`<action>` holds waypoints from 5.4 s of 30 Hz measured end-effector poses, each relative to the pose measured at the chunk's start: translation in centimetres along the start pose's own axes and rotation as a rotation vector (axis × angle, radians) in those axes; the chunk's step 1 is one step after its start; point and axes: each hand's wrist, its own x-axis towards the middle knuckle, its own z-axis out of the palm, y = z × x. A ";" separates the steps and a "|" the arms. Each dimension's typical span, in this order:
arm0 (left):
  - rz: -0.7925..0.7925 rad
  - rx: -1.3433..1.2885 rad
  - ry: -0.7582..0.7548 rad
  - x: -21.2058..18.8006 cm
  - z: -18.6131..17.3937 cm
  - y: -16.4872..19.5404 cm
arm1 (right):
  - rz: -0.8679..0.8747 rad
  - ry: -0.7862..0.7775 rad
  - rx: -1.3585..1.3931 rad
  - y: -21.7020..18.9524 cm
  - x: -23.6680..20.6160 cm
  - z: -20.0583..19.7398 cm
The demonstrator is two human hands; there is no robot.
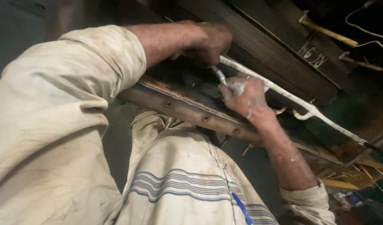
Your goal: The person uses a spanner to tighten and loosen bolts on a metal frame assembly with brass fittings inside a machine housing, repositioning the wrench on different fasteners and steadying parts with the other hand while working along the frame.
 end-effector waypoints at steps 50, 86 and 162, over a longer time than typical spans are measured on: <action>-0.041 -0.026 -0.175 -3.5 -3.3 2.3 | -0.005 -0.064 -0.093 -1.8 -2.0 -3.1; -0.144 -0.022 -0.098 -2.1 -2.2 1.9 | -0.052 0.012 -0.095 0.0 -0.3 0.2; 0.001 0.148 -0.069 -2.8 -2.1 2.4 | 0.134 0.319 0.014 -1.6 -4.1 -2.0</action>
